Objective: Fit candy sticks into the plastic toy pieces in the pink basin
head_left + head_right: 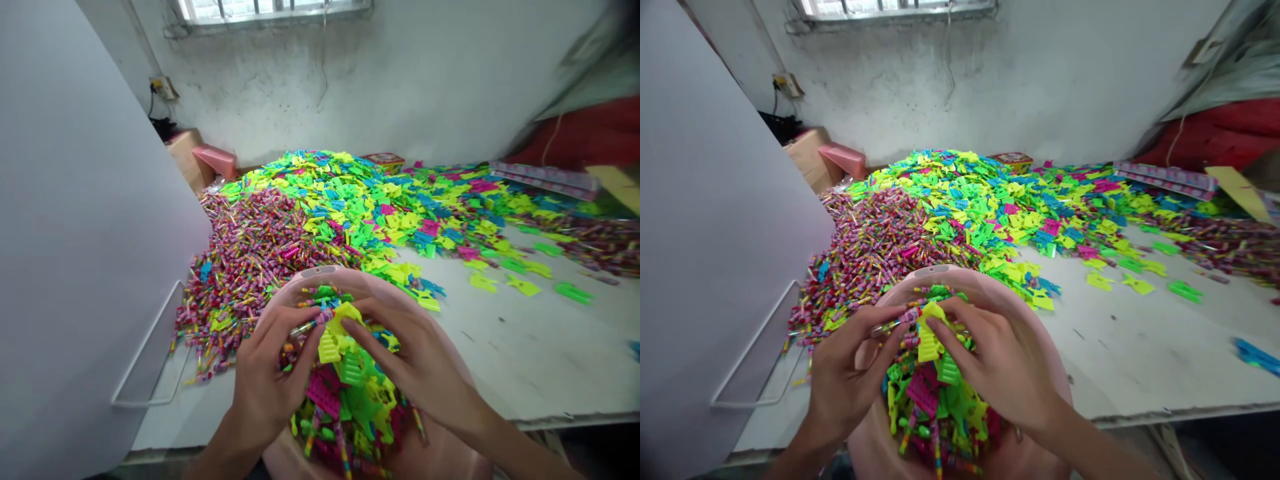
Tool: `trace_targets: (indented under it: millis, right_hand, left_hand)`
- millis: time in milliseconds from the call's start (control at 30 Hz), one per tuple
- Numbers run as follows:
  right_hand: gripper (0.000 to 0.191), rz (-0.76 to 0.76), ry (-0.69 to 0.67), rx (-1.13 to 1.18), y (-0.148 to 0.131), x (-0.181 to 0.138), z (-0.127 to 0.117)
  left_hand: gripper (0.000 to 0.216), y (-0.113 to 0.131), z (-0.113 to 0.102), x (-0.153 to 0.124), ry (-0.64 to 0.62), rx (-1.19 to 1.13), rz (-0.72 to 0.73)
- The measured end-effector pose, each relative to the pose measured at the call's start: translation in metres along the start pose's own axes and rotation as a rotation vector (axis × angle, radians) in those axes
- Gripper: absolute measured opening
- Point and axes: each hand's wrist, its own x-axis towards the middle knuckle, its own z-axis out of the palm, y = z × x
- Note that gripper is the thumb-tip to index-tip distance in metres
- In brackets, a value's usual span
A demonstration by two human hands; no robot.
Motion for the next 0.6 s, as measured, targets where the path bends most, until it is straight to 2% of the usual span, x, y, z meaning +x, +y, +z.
trace_targets:
  millis: [133, 267, 400, 600]
  right_hand:
    - [0.024, -0.075, 0.019, -0.086, 0.001, -0.003, 0.001]
    - [0.02, -0.216, 0.024, -0.137, 0.006, -0.006, 0.003]
    - [0.018, -0.351, -0.003, -0.162, 0.014, -0.007, 0.0]
    - [0.012, -0.302, -0.091, -0.076, 0.018, -0.007, -0.005]
  left_hand:
    - [0.031, 0.0, 0.002, 0.001, -0.003, 0.069, 0.286]
    - [0.033, -0.001, 0.006, -0.007, -0.011, 0.193, 0.371]
    - [0.035, -0.002, 0.002, -0.009, -0.04, 0.163, 0.361]
    - [0.021, -0.005, -0.015, 0.009, -0.246, -0.068, 0.168]
